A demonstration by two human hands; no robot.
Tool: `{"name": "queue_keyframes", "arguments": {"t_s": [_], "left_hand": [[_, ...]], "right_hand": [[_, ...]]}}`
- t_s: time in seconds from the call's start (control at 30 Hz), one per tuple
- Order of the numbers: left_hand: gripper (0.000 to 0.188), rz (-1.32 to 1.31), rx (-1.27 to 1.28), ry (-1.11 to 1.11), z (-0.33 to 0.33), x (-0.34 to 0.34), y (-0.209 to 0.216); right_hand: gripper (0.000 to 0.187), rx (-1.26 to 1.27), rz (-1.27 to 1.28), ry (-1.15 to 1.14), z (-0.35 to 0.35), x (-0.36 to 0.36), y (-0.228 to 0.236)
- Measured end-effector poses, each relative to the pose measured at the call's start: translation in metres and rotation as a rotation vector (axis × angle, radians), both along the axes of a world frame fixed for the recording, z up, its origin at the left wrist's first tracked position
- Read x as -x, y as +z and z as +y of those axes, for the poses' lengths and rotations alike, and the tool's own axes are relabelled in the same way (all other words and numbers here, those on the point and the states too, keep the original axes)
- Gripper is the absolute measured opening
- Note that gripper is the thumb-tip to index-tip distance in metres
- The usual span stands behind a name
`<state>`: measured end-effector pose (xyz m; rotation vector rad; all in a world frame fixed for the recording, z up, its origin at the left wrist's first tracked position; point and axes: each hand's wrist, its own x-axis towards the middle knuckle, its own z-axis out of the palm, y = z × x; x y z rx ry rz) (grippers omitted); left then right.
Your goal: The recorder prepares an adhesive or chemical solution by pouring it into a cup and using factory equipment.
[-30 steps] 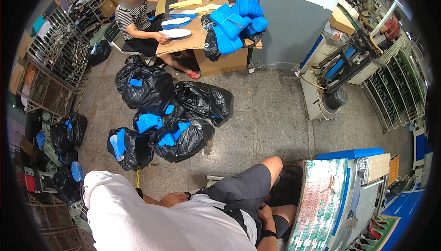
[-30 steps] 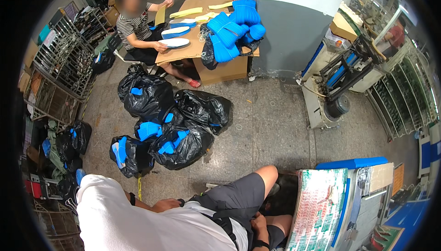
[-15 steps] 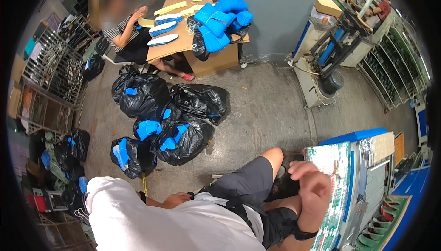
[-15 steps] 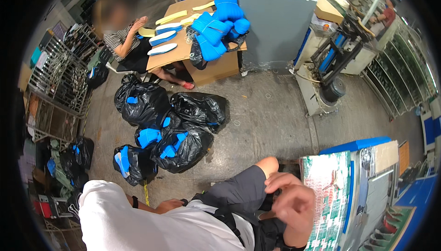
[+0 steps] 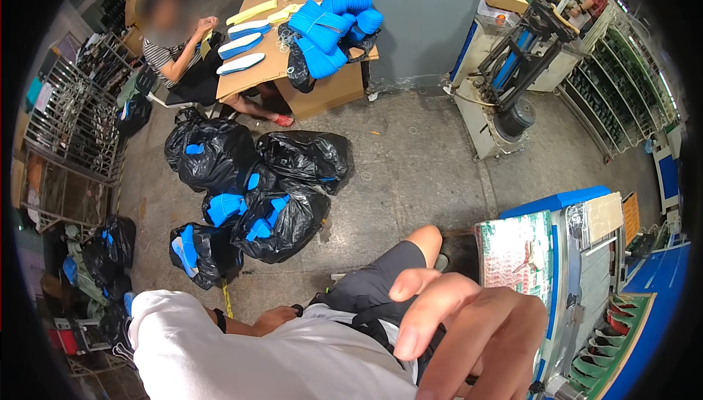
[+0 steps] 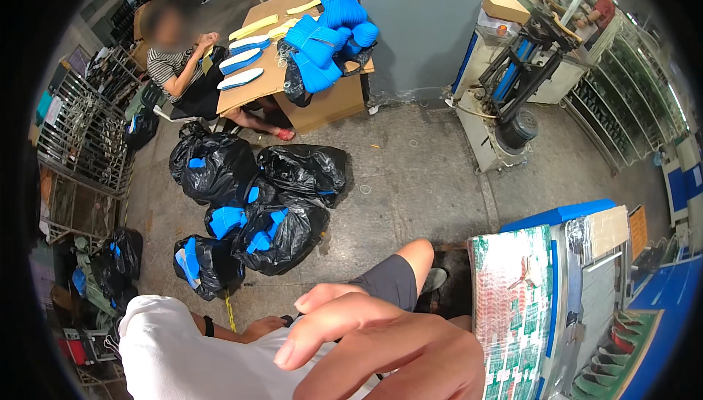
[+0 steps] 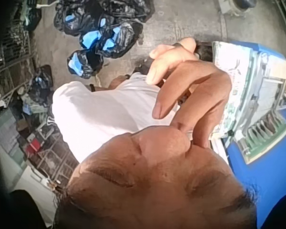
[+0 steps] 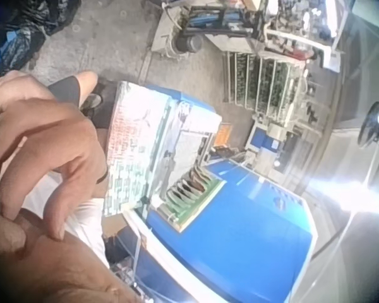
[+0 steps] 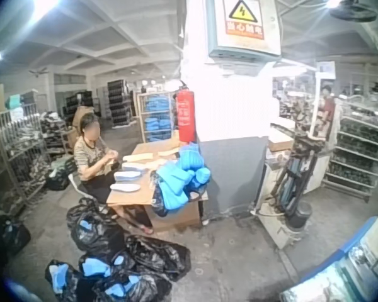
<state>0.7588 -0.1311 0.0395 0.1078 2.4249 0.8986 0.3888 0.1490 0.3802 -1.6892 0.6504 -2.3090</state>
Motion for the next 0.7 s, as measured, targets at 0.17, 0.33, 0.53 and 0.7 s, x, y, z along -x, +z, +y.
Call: {"name": "queue_keyframes", "arguments": {"t_s": [0.17, 0.33, 0.53, 0.7], "left_hand": [[0.041, 0.071, -0.043, -0.027, 0.001, 0.013, 0.004], [0.041, 0.108, 0.01, -0.081, 0.001, 0.011, 0.002], [0.041, 0.097, 0.057, -0.103, 0.003, 0.01, -0.001], [0.041, 0.063, 0.092, -0.121, 0.005, 0.006, 0.0]], "right_hand": [[0.017, -0.338, -0.266, -0.068, 0.027, -0.014, 0.018], [0.02, -0.336, -0.111, 0.034, 0.028, -0.001, 0.015], [0.037, 0.084, 0.172, 0.019, -0.005, 0.017, -0.018], [0.039, -0.208, 0.083, 0.069, 0.021, 0.011, -0.005]]}}
